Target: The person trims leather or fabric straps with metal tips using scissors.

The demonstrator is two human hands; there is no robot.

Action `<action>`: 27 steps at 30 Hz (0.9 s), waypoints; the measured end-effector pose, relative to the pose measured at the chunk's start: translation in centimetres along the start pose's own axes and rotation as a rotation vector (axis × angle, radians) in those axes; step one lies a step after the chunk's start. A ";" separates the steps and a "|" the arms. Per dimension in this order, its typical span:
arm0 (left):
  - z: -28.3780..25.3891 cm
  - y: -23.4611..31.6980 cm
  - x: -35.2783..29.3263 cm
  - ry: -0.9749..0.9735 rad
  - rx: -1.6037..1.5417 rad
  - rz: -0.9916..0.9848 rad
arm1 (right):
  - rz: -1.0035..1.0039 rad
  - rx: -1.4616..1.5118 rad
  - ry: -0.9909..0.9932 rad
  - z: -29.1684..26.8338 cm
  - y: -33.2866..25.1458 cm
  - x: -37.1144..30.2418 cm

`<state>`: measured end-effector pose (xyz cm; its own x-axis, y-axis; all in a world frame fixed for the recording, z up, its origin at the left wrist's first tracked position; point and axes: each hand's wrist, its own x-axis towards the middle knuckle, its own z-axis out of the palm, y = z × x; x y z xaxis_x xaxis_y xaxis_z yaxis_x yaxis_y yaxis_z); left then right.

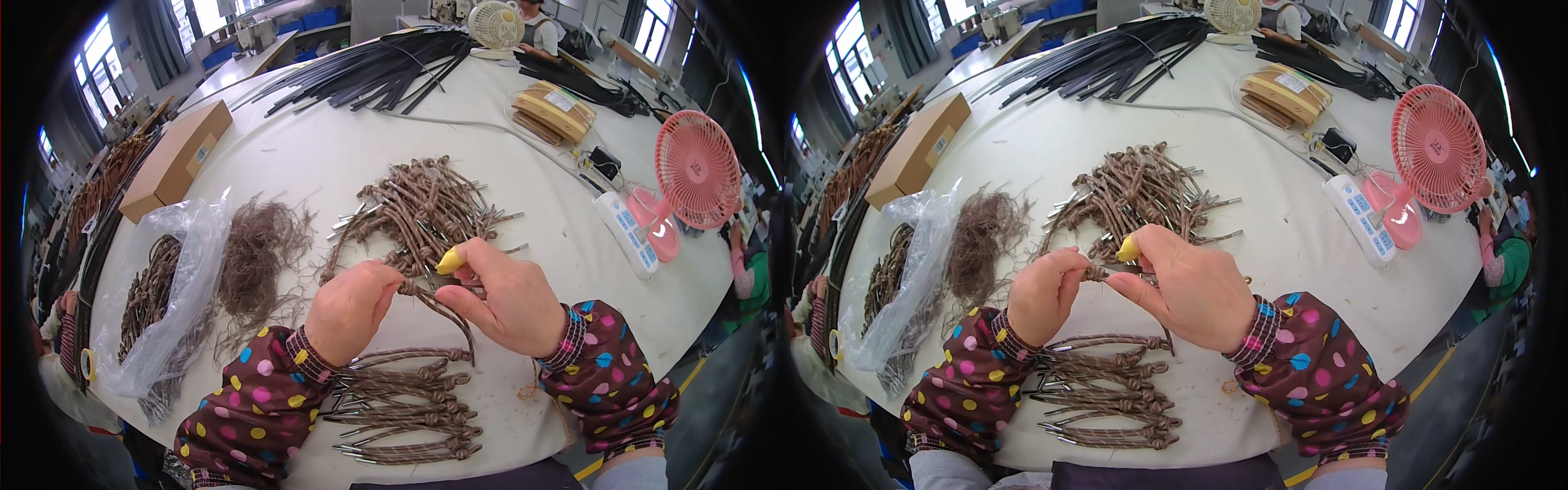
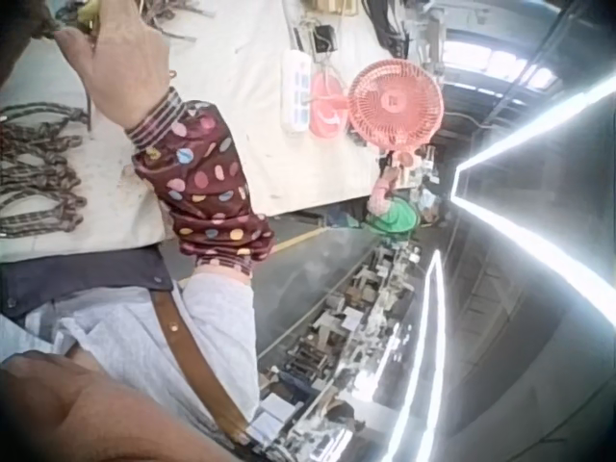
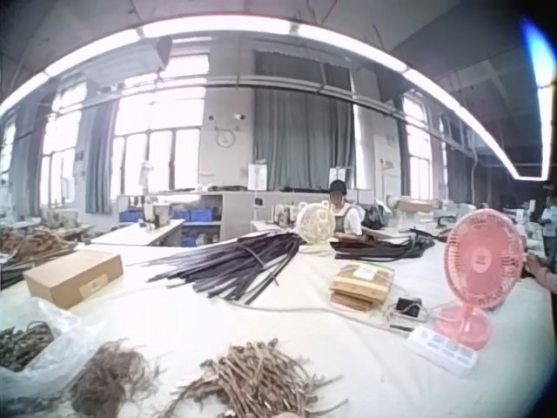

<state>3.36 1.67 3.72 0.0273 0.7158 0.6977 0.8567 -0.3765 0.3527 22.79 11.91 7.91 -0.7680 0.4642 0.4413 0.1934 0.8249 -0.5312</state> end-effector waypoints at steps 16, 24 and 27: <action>-0.1 0.0 0.4 0.051 0.012 0.141 | -0.279 -0.492 -0.193 -1.8 -1.6 3.5; 0.1 -0.4 0.1 0.024 0.005 0.151 | -0.353 -0.556 -0.207 -1.8 -2.0 3.8; 0.0 -0.4 0.0 0.006 -0.004 0.165 | -0.390 -0.587 -0.223 -1.7 -2.2 3.9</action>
<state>3.01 1.83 3.51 0.1641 0.6409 0.7498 0.8390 -0.4905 0.2356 20.44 12.49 12.05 -0.9414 0.0768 0.3285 0.1278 0.9824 0.1365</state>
